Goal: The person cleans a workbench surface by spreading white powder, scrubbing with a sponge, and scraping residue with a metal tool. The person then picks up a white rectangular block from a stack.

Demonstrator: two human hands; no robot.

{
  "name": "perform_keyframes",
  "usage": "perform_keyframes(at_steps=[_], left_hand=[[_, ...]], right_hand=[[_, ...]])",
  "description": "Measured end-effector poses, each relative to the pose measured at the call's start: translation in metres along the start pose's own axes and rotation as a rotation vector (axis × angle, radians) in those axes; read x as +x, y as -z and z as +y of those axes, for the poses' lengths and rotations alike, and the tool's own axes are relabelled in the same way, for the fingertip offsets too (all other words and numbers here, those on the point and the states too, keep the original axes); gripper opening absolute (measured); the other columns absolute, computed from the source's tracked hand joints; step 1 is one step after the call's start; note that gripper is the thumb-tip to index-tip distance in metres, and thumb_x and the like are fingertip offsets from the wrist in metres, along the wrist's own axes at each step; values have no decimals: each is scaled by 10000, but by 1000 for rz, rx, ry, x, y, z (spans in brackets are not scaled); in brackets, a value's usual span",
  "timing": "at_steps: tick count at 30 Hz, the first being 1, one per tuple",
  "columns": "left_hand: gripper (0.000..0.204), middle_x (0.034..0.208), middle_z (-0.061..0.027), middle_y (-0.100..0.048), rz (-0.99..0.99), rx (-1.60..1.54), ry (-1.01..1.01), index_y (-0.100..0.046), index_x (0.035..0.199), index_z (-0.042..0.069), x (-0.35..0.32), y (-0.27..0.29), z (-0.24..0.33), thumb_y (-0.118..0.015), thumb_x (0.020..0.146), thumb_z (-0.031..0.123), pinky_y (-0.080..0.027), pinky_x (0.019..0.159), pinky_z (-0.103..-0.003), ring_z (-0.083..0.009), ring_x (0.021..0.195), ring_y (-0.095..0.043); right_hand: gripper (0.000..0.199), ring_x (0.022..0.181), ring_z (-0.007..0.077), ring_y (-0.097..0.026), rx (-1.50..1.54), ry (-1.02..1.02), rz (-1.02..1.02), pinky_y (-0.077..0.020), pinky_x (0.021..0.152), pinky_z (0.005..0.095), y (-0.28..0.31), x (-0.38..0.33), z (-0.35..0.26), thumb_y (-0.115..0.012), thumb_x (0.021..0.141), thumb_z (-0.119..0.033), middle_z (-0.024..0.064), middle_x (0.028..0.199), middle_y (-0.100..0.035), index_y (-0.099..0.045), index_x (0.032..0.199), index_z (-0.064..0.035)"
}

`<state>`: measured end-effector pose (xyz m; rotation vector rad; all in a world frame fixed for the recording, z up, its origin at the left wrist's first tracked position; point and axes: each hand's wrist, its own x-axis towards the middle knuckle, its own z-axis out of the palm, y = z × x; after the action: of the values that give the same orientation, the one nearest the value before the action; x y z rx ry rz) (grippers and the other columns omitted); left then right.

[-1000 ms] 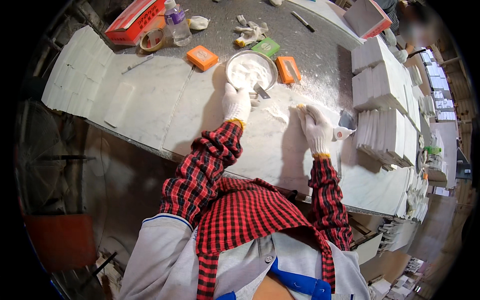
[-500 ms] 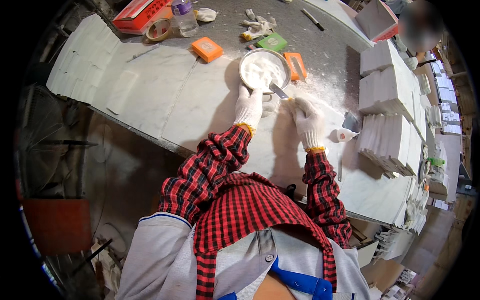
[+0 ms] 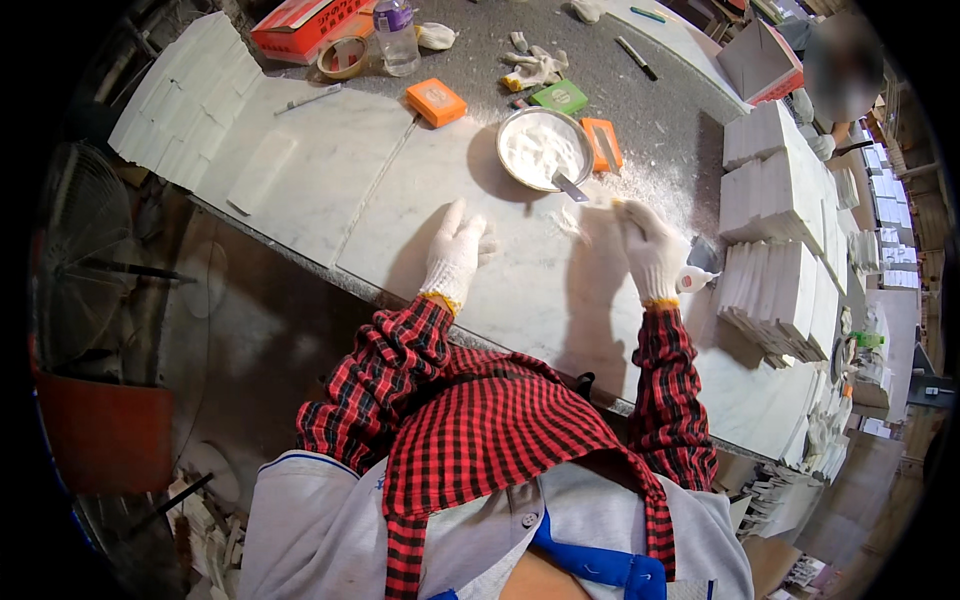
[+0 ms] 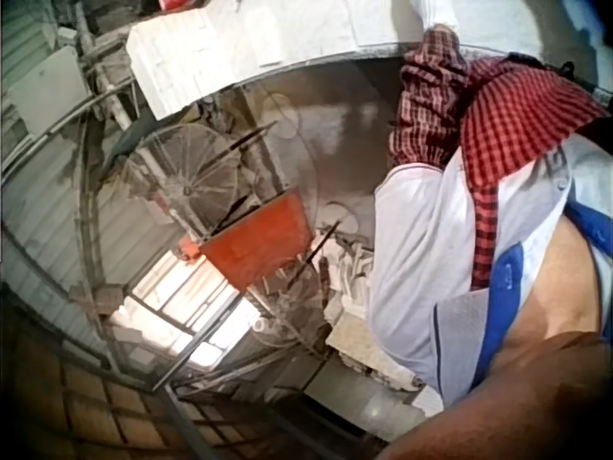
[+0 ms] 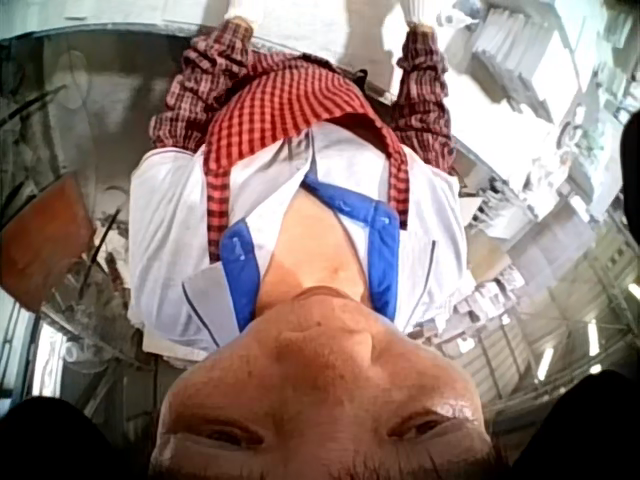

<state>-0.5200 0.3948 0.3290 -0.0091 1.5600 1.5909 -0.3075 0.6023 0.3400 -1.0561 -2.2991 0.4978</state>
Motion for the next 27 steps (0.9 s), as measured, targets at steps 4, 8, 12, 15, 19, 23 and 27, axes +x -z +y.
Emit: perform_keyframes(at_steps=[4, 8, 12, 15, 19, 23, 27], left_hand=[[642, 1194, -109, -742, -3, 158, -157, -401, 1609, 61, 2, 4, -32, -613, 1033, 251, -562, 869, -319, -172, 946, -728], [619, 1135, -113, -765, 27, 379, -318, -424, 1593, 80, 18, 9, -57, -592, 1031, 280, -548, 924, -335, -198, 962, -732], [609, 1109, -120, -774, -38, 384, -277, -436, 1584, 87, 5, 8, -37, -585, 1029, 289, -551, 942, -350, -204, 981, -736], [599, 1127, -110, -744, -76, 375, -288, -424, 1595, 67, 6, 9, -33, -591, 1041, 222, -574, 874, -316, -166, 959, -728], [588, 1158, -118, -730, -116, 452, -332, -420, 1598, 54, 11, 11, -39, -585, 1048, 185, -588, 854, -300, -164, 958, -733], [589, 1178, -130, -727, -155, 393, -304, -412, 1597, 35, 10, 17, -34, -574, 1049, 175, -592, 866, -306, -171, 973, -733], [601, 1194, -137, -724, -201, 391, -265, -399, 1600, 22, 7, 19, -27, -580, 1043, 160, -592, 871, -307, -167, 980, -728]], right_hand=[[281, 965, 338, -734, 44, -320, 8, -575, 875, 402, 25, -46, -16, -657, 969, -149, 182, 1054, -771, -741, 1205, -22], [476, 1110, 385, -695, 54, -571, -45, -541, 985, 463, -5, -88, -33, -684, 902, -228, 278, 1175, -722, -682, 1308, 21], [527, 1167, 397, -678, 198, -619, 31, -522, 1020, 467, -47, -74, -31, -670, 897, -259, 291, 1216, -708, -659, 1340, 27], [574, 1160, 394, -686, 170, -635, 38, -527, 1008, 454, -63, -45, -32, -685, 885, -266, 269, 1218, -719, -635, 1374, 30], [589, 1035, 375, -737, 418, -686, 98, -565, 924, 424, -70, -21, -30, -687, 885, -266, 259, 1144, -745, -622, 1385, 39], [513, 800, 248, -749, 266, -677, 84, -591, 696, 370, -22, -26, -60, -656, 937, -215, 234, 1025, -737, -623, 1376, 47], [492, 713, 178, -692, 279, -681, 93, -567, 641, 331, 16, -73, -21, -660, 961, -188, 187, 1049, -720, -611, 1387, 54]])
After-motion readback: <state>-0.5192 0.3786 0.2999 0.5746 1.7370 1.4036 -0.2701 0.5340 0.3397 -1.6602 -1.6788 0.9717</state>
